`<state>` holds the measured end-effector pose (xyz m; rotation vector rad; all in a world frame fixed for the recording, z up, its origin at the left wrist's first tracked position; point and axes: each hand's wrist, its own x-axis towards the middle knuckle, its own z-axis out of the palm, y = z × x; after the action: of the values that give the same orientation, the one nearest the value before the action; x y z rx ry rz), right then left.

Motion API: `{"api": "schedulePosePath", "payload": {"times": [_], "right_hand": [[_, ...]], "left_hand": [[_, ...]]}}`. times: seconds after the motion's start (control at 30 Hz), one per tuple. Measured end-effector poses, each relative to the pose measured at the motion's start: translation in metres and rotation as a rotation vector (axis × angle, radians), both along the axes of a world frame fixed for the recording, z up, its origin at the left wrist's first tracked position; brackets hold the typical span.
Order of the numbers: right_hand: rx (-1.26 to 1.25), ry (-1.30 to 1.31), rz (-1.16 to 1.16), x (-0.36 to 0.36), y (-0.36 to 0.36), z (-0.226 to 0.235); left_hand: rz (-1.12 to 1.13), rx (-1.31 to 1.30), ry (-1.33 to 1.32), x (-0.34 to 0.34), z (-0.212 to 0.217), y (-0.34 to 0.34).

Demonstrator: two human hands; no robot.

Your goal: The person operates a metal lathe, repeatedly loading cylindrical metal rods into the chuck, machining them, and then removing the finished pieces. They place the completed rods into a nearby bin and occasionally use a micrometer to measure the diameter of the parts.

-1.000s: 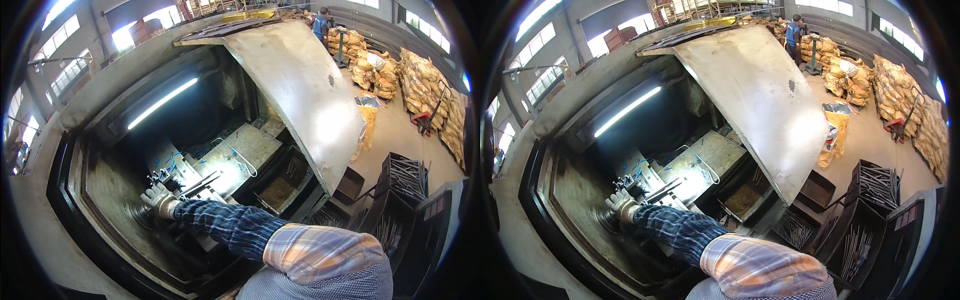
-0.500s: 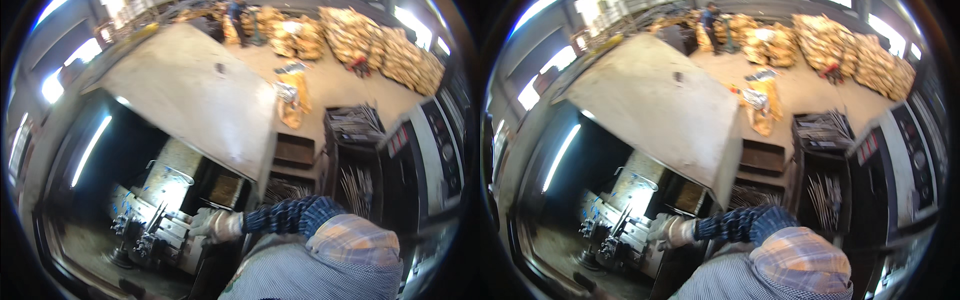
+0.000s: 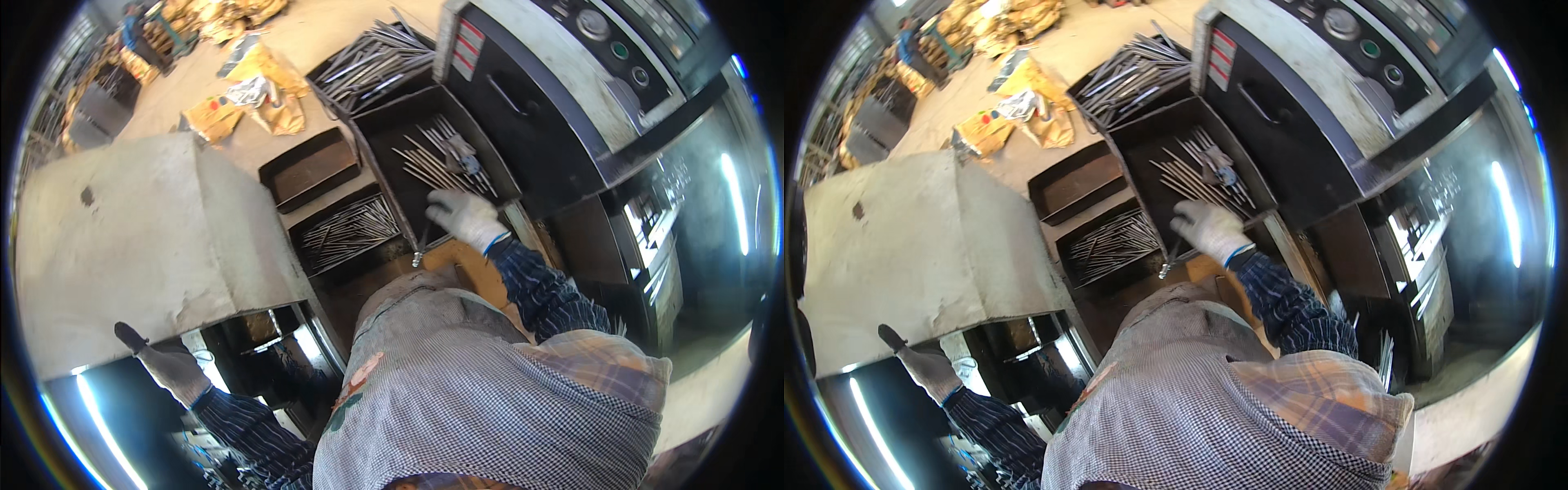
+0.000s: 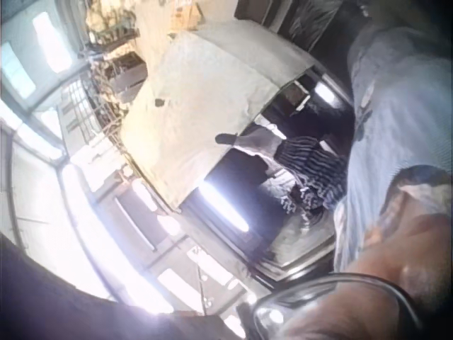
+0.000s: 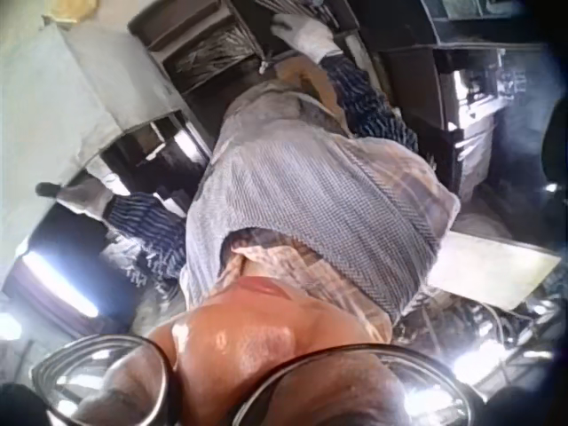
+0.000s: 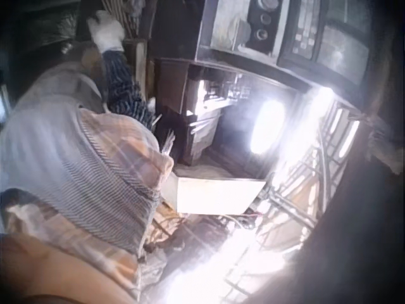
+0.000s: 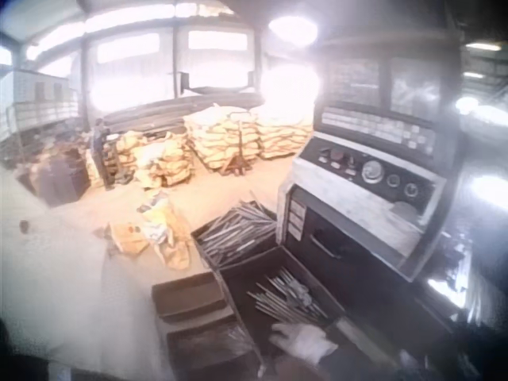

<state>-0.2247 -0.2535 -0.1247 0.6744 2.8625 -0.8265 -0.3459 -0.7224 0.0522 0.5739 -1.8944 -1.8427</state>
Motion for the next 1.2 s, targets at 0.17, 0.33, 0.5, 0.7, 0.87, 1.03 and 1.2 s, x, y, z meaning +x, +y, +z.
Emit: {"api": "schedulePosePath", "payload": {"times": [0.17,0.33,0.5,0.7,0.87,1.03,1.2], "right_hand": [[-0.039,-0.243,-0.320,0.012,0.068,-0.003],[0.043,-0.357,-0.082,-0.025,0.078,-0.070],[0.023,-0.466,0.040,-0.081,0.060,-0.118],[0.038,-0.560,-0.128,-0.116,0.046,-0.148],[0.173,-0.602,-0.174,-0.130,0.053,-0.223],[0.358,-0.380,-0.092,-0.134,0.061,-0.254],[0.460,-0.339,-0.016,-0.130,0.059,-0.262]], "left_hand": [[-0.006,-0.042,0.138,-0.019,-0.013,0.017],[0.010,-0.106,0.101,-0.017,-0.013,0.011],[0.062,-0.255,0.080,-0.017,-0.017,0.002],[0.053,-0.093,0.075,-0.018,-0.013,0.010],[0.054,0.055,0.100,-0.022,-0.008,0.018],[0.095,0.034,0.109,-0.023,-0.008,0.022],[0.076,0.038,0.141,-0.021,-0.010,0.019]]}}
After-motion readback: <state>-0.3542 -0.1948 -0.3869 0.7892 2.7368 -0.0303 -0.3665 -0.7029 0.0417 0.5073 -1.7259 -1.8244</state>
